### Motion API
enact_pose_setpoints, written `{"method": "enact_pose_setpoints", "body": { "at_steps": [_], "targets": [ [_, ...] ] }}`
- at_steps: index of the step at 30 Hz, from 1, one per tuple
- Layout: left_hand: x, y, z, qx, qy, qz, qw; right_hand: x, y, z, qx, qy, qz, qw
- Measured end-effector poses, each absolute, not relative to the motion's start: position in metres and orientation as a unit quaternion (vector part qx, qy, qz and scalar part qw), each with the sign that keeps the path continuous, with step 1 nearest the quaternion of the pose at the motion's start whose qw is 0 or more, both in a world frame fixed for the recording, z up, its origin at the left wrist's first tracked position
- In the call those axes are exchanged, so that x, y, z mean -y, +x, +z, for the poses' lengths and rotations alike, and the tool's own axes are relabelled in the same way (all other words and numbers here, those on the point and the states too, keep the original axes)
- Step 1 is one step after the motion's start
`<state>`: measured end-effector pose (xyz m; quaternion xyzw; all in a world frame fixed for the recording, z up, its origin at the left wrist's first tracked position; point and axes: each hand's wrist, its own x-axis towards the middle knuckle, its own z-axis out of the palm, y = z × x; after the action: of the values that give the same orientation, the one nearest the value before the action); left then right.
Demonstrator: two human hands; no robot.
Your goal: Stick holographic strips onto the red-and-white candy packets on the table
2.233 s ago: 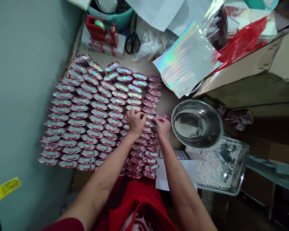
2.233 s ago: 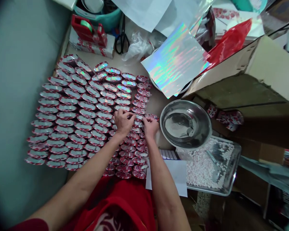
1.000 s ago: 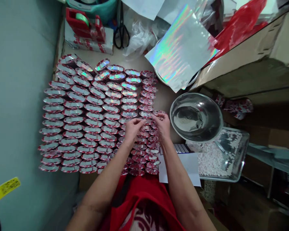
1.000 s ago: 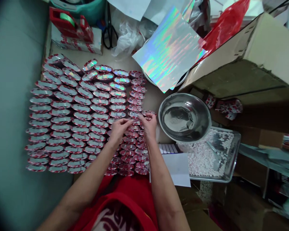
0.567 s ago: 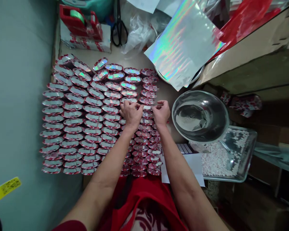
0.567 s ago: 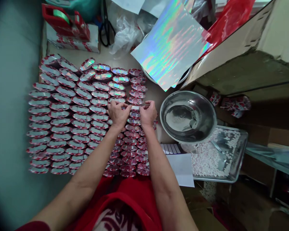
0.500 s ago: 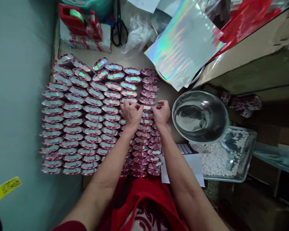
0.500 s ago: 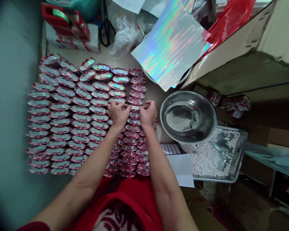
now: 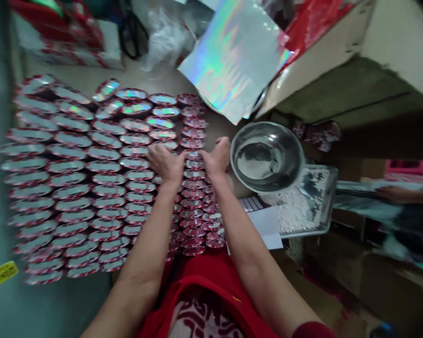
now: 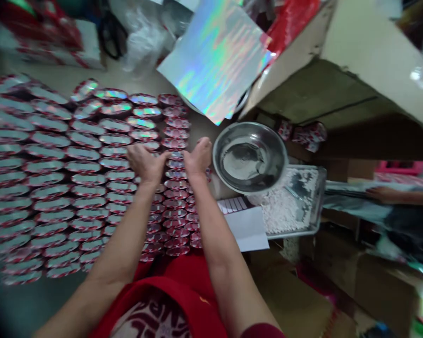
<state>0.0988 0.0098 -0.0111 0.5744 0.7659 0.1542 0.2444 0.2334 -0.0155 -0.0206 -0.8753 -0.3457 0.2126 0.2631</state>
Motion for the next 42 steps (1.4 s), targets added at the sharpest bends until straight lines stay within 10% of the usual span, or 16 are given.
{"method": "enact_pose_setpoints", "body": {
  "at_steps": [6,13,16,24,37,42],
  "targets": [
    [-0.025,0.099,-0.013,-0.761,0.581,0.174,0.231,0.03,0.226,0.002,0.332,-0.857,0.305,0.249],
    [0.099,0.144,0.008,-0.547,0.726,0.249,0.336,0.234,0.268,0.072,0.138,-0.861,0.218,0.438],
    [0.165,0.194,0.008,-0.425,0.787,0.177,0.411,0.288,0.319,0.056,-0.05,-0.88,0.114,0.459],
    [0.201,0.268,-0.013,-0.424,0.749,0.016,0.509,0.317,0.374,0.002,-0.056,-0.74,0.351,0.571],
    [0.232,0.292,0.005,-0.405,0.601,0.036,0.688,0.361,0.408,0.033,0.529,-0.834,0.075,0.139],
    [0.234,0.286,0.007,-0.42,0.476,-0.002,0.773,0.369,0.414,0.018,0.605,-0.778,0.102,0.132]
  ]
}}
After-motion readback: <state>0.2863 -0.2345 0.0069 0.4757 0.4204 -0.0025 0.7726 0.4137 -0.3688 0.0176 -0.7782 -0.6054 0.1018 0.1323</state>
